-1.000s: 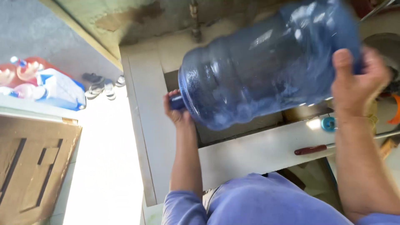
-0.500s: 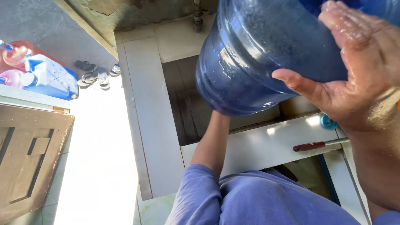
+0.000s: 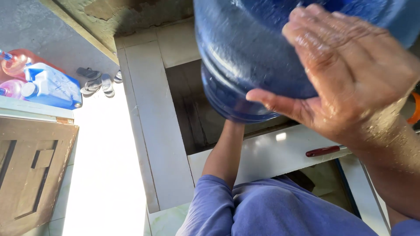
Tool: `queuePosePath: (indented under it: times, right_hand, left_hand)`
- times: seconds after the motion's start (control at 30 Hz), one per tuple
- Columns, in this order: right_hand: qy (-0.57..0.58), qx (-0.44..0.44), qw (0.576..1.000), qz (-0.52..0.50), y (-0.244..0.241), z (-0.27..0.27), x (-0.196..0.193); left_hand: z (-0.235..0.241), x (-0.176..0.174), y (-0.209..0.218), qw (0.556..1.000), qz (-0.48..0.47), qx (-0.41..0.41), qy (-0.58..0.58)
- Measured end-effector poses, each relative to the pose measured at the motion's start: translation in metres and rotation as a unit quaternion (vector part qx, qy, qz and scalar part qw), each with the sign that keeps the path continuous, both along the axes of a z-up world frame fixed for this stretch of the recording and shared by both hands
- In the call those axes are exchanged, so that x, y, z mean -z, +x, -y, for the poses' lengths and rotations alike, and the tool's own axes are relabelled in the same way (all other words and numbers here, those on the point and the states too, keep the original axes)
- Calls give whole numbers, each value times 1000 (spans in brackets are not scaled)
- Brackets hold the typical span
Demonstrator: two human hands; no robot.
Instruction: Cleaning and rinsing large water jugs and their plastic caps at a sink using a brush.
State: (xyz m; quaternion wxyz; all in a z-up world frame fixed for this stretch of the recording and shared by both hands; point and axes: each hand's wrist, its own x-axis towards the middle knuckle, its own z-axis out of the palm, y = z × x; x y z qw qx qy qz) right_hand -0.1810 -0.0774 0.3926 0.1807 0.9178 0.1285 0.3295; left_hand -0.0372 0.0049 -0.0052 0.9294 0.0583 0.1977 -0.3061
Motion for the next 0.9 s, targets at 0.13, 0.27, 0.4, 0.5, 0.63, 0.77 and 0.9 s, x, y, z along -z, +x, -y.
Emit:
queuePosePath:
  times: [0.13, 0.27, 0.4, 0.5, 0.63, 0.77, 0.9]
  right_hand:
    - [13, -29, 999, -13, -2, 1, 1]
    - [-12, -92, 996, -1, -12, 41, 24]
    - [336, -42, 941, 27, -60, 101, 106]
    - [597, 82, 789, 123, -90, 151, 205]
    - [809, 268, 515, 92, -119, 205, 354]
    - [873, 237, 425, 29, -80, 172, 371]
    - [917, 267, 295, 19, -64, 169, 362]
  left_hand:
    - [-3, -5, 1, 1000, -5, -6, 13]
    - [-6, -8, 6, 1000, -8, -16, 25]
    - [1, -12, 17, 999, -6, -20, 35]
    - [0, -10, 29, 998, -4, -27, 50]
    - [10, 1, 38, 987, 123, -93, 41]
    - [72, -78, 2, 922, 290, -90, 240]
    - [137, -86, -30, 733, 557, 65, 384]
